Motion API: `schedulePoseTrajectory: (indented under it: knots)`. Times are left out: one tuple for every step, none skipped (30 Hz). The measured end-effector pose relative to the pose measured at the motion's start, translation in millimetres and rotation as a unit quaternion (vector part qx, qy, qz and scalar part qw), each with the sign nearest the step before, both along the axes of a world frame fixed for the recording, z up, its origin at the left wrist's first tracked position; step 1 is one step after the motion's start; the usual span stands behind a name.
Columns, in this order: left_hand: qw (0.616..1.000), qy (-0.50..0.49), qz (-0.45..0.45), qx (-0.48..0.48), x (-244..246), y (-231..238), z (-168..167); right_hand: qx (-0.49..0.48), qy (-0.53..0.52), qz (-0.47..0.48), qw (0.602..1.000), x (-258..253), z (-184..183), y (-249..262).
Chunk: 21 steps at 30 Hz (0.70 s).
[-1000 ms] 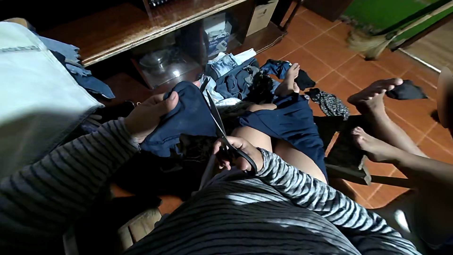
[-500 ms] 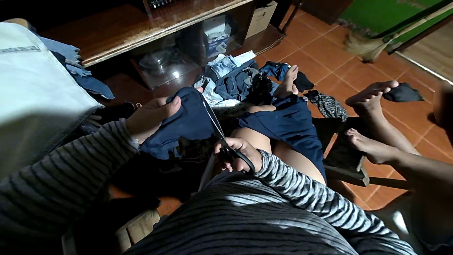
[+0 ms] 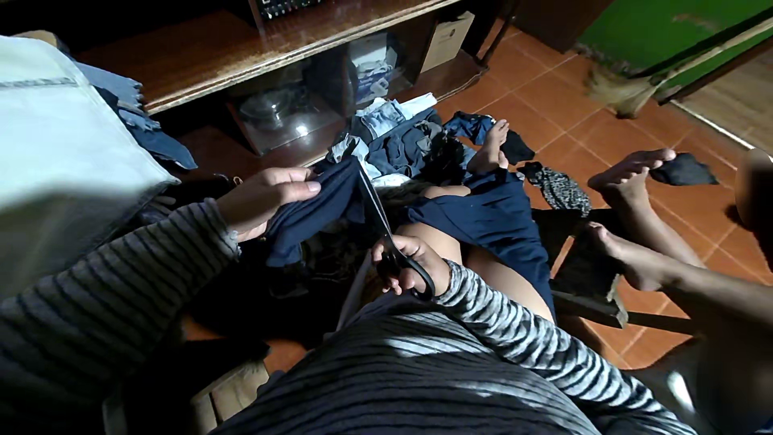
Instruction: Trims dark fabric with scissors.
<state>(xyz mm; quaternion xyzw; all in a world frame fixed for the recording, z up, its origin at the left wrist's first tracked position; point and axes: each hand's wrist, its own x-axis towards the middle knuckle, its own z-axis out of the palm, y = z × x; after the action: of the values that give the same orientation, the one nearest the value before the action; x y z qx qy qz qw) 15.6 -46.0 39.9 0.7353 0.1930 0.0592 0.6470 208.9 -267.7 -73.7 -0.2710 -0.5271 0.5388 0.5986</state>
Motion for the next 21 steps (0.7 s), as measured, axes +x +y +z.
schedulePoseTrajectory:
  knots:
    - [0.998, 0.044, 0.039, 0.005, 4, -11, 16, -0.002, 0.003, -0.003, 1.000, 1, 1, 0]
    - [0.996, 0.059, 0.063, 0.001, 6, -15, 23, -0.004, 0.006, -0.006, 1.000, 2, 1, -1]
    - [0.996, 0.056, 0.075, -0.005, 6, -14, 25, -0.003, 0.005, -0.009, 1.000, 3, 1, -1]
    - [0.996, 0.044, 0.079, -0.013, 6, -12, 24, -0.001, 0.005, -0.010, 1.000, 3, 0, -2]
    - [0.996, 0.032, 0.079, -0.024, 6, -8, 22, 0.000, 0.004, -0.011, 1.000, 4, 0, -2]
    - [0.996, 0.022, 0.077, -0.034, 5, -4, 21, -0.001, 0.003, -0.012, 1.000, 5, -1, -2]
    - [0.997, 0.017, 0.071, -0.037, 4, 0, 21, -0.003, 0.003, -0.013, 1.000, 5, -1, -3]
    - [0.997, 0.020, 0.059, -0.035, 2, 3, 22, -0.004, 0.004, -0.013, 1.000, 6, -2, -3]
    - [0.999, 0.030, 0.040, -0.022, 1, 7, 24, -0.005, 0.005, -0.012, 1.000, 6, -2, -3]
    - [0.999, 0.047, 0.012, -0.001, -2, 11, 28, -0.007, 0.006, -0.011, 1.000, 7, -3, -3]
    - [0.998, 0.063, -0.008, 0.025, -4, 15, 33, -0.009, 0.009, -0.008, 1.000, 7, -3, -4]
    - [0.996, 0.070, -0.014, 0.056, -6, 19, 36, -0.009, 0.011, -0.005, 1.000, 7, -4, -4]
    - [0.995, 0.061, -0.005, 0.081, -7, 23, 39, -0.011, 0.010, -0.003, 1.000, 8, -4, -4]
    - [0.995, 0.032, 0.019, 0.096, -9, 26, 40, -0.011, 0.006, -0.002, 1.000, 8, -4, -4]
    - [0.994, -0.014, 0.046, 0.100, -10, 29, 42, -0.010, 0.001, 0.001, 1.000, 8, -5, -4]
    - [0.991, -0.070, 0.065, 0.096, -11, 32, 42, -0.010, -0.003, 0.005, 1.000, 8, -5, -4]
    - [0.986, -0.128, 0.070, 0.083, -11, 35, 42, -0.010, -0.005, 0.010, 1.000, 8, -5, -4]
    - [0.980, -0.174, 0.064, 0.074, -11, 36, 43, -0.007, -0.009, 0.013, 1.000, 7, -5, -3]
    - [0.975, -0.205, 0.055, 0.067, -10, 35, 45, -0.003, -0.013, 0.016, 1.000, 7, -6, -3]
    - [0.972, -0.221, 0.051, 0.065, -9, 32, 46, -0.001, -0.018, 0.017, 1.000, 6, -7, -3]
    - [0.968, -0.236, 0.047, 0.074, -9, 31, 43, 0.001, -0.020, 0.020, 1.000, 6, -8, -3]
